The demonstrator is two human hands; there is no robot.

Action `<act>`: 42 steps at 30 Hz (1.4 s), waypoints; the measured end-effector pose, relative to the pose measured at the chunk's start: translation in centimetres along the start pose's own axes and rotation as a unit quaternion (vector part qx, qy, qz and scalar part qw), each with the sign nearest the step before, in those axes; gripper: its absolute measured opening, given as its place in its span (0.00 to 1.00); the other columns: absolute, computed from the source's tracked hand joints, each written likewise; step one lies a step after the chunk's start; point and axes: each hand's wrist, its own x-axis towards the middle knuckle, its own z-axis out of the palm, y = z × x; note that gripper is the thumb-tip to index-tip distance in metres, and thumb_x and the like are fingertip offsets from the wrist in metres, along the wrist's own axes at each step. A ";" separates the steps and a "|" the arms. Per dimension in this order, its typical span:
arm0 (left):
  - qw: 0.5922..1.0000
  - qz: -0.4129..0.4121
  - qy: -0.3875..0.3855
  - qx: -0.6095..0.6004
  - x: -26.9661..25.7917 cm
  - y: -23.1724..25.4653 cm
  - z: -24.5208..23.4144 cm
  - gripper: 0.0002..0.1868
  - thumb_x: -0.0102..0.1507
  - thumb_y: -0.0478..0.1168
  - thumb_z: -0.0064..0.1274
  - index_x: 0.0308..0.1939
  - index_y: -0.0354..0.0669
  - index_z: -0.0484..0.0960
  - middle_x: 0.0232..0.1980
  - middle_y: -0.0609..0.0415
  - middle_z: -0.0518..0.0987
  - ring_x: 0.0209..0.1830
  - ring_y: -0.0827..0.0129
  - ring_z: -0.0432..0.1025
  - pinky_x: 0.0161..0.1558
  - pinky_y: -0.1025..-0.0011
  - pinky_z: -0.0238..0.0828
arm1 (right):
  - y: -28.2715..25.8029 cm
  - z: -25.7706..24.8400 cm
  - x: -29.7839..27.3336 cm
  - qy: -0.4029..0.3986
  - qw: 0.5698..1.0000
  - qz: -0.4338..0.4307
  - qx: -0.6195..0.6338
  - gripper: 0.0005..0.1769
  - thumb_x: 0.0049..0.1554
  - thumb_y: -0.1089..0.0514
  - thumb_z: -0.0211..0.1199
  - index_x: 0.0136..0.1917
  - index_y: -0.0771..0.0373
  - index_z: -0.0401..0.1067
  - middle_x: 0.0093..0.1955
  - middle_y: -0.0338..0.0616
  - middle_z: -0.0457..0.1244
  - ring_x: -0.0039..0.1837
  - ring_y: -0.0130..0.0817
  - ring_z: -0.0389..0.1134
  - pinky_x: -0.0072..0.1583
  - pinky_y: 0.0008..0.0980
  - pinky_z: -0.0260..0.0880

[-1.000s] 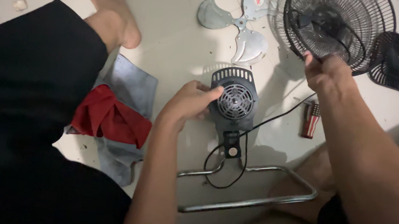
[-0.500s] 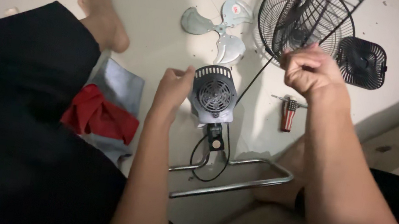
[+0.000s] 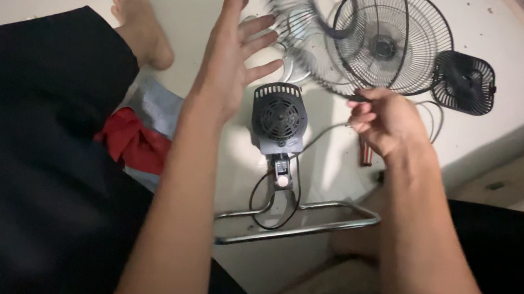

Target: The person wipes the fan motor housing with a cloth, then attaches the front wire cage to the fan stand. They use a screwdriver to tighten the central screw securing the cage. The person then adjusts the cage alignment and continues tightening the screw.

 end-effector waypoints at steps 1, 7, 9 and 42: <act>1.000 -0.002 -0.007 0.007 -0.2 0.3 0.0 0.52 0.59 0.74 0.41 0.76 0.45 0.52 0.69 0.40 0.68 0.69 0.52 0.67 0.58 0.50 0.75 | 0.4 0.8 -0.5 0.009 0.999 -0.024 -0.041 0.04 0.60 0.68 0.50 0.50 0.70 0.61 0.37 0.51 0.63 0.33 0.25 0.58 0.33 0.19 0.58; 0.998 0.001 0.066 0.016 -2.6 -0.2 -1.2 0.32 0.65 0.42 0.53 0.71 0.37 0.64 0.61 0.39 0.79 0.53 0.56 0.80 0.47 0.58 0.83 | 0.3 4.7 -4.8 0.004 0.971 -0.140 -0.193 0.13 0.58 0.69 0.53 0.57 0.61 0.64 0.44 0.45 0.62 0.37 0.32 0.62 0.37 0.29 0.65; 0.997 0.008 0.068 -0.020 -3.2 -0.8 -1.5 0.27 0.65 0.31 0.49 0.70 0.35 0.67 0.59 0.41 0.81 0.49 0.59 0.82 0.44 0.61 0.84 | -0.4 5.2 -6.1 -0.006 0.961 -0.153 -0.232 0.14 0.59 0.68 0.52 0.58 0.60 0.63 0.46 0.47 0.62 0.39 0.36 0.64 0.40 0.33 0.67; 0.976 0.063 0.176 0.116 -8.0 -9.4 -8.9 0.26 0.65 0.23 0.49 0.67 0.40 0.70 0.55 0.50 0.81 0.50 0.68 0.80 0.49 0.70 0.79 | 1.7 1.9 -3.6 0.035 0.916 -0.137 -0.376 0.20 0.66 0.67 0.44 0.69 0.55 0.64 0.49 0.51 0.70 0.44 0.41 0.73 0.40 0.39 0.75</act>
